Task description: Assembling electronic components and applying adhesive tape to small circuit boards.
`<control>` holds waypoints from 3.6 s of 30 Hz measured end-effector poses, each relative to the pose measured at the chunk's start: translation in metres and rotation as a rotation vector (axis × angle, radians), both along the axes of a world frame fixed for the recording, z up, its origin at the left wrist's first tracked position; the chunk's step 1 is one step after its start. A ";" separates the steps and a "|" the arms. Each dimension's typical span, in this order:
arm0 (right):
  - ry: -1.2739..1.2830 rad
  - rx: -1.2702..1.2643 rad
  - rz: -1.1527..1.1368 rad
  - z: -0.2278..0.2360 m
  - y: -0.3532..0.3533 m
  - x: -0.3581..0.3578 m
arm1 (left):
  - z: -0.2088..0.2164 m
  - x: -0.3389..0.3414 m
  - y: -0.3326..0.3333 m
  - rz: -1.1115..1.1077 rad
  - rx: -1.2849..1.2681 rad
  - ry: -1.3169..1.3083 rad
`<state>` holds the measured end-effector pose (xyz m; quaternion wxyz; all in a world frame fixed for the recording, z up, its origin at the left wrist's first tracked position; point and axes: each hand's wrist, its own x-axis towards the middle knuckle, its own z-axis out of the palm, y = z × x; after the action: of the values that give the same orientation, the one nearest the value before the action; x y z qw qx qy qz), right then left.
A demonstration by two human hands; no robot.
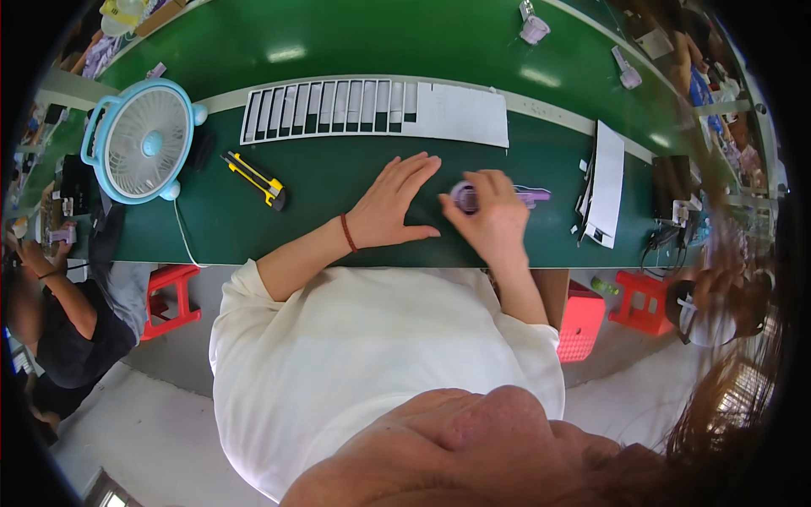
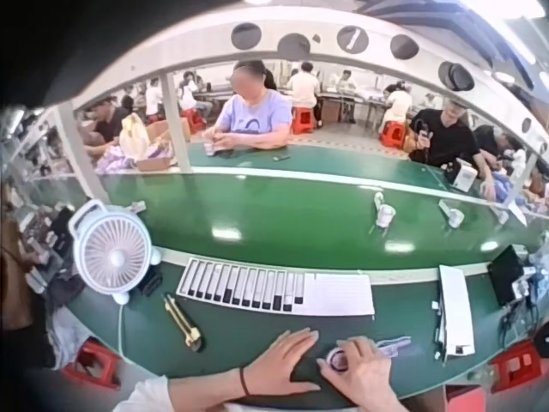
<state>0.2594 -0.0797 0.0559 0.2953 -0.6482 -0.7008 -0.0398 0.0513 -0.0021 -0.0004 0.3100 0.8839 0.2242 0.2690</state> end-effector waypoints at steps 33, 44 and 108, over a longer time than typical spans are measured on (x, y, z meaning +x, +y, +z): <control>0.742 -0.813 0.733 0.014 -0.020 0.004 | 0.020 -0.032 0.001 0.029 0.475 0.123; 0.230 -0.265 0.437 -0.004 0.015 -0.004 | 0.013 -0.024 0.003 0.100 0.387 -0.090; 0.443 -0.343 0.490 -0.060 0.157 0.031 | 0.016 -0.027 0.086 -0.049 -0.050 0.340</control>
<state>0.2904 0.0774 -0.0039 0.3276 -0.4942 -0.7508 0.2912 0.0238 0.0837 0.0152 0.2961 0.9139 0.2583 0.1021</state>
